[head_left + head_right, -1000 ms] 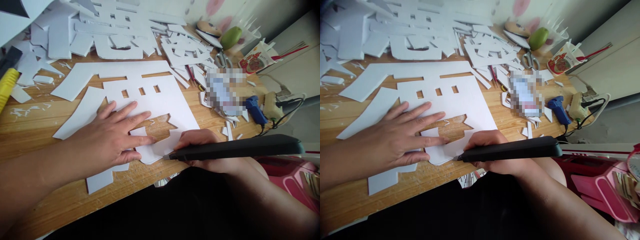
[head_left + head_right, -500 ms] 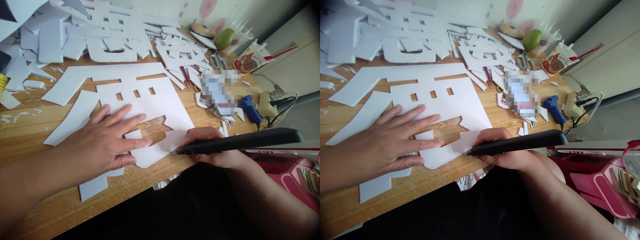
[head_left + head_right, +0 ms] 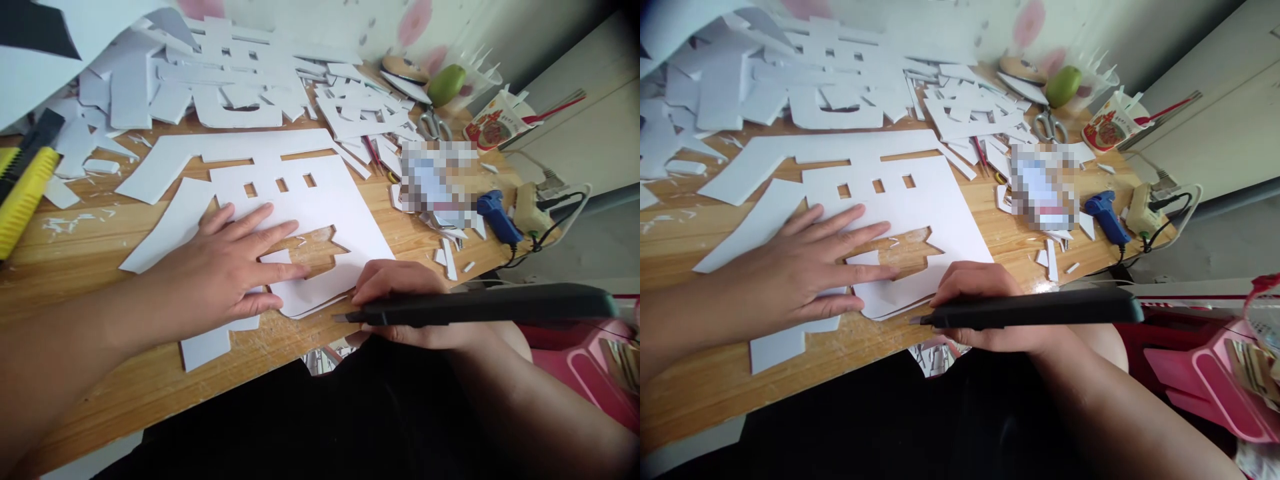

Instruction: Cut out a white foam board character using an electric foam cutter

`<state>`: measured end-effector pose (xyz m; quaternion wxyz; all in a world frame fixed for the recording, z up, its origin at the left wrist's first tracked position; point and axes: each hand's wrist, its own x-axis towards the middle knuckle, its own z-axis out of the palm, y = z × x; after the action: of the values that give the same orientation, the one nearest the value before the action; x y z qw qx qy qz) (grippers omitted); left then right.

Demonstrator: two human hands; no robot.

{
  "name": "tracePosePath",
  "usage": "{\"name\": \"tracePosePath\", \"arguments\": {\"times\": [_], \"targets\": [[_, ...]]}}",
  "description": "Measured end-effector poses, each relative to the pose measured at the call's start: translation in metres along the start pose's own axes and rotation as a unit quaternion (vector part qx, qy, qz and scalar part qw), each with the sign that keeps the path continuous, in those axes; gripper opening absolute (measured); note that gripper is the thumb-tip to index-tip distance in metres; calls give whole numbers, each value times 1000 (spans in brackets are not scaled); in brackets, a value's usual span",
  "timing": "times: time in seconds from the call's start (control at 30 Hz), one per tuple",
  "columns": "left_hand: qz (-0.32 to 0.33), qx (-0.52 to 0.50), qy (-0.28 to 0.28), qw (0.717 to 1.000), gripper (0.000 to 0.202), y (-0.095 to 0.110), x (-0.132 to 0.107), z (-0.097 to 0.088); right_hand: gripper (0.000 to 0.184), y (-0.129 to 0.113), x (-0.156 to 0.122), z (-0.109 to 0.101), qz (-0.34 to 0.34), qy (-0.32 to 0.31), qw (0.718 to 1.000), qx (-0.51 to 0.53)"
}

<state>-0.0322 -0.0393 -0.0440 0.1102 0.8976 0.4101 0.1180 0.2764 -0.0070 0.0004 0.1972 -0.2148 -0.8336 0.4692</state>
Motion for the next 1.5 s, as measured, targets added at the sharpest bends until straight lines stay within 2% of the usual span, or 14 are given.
{"name": "tracePosePath", "arguments": {"times": [0.1, 0.2, 0.27, 0.47, 0.57, 0.67, 0.8, 1.37, 1.5], "targets": [[-3, 2, 2, 1000, 46, 0, 0, 1, 20, -3, -2, 10, -29, -13, 1000, 1], [-6, 0, -7, 1000, 44, 1, 2, -1, 19, -6, -3, 18, -47, -50, 997, 43], [-8, 0, -15, 1000, 43, 2, 3, -3, 19, -9, -3, 23, -50, -51, 995, 65], [-17, 10, -42, 999, 42, 6, 6, -8, 14, -14, 7, 41, 13, 77, 997, 0], [-22, 5, -51, 998, 41, 7, 6, -9, 14, -11, 12, 54, -6, 91, 995, -35], [-26, -4, -54, 998, 40, 8, 6, -10, 12, -8, 16, 62, -29, 81, 995, -59], [-25, 1, -53, 998, 43, 8, 7, -10, 13, -7, 17, 63, -20, 66, 996, -58], [-20, -7, -55, 998, 41, 8, 7, -10, 5, -21, 29, 51, 140, 20, 990, -1], [-27, -7, -57, 998, 41, 8, 8, -11, 3, -22, 29, 50, 147, 16, 989, 5]]}}
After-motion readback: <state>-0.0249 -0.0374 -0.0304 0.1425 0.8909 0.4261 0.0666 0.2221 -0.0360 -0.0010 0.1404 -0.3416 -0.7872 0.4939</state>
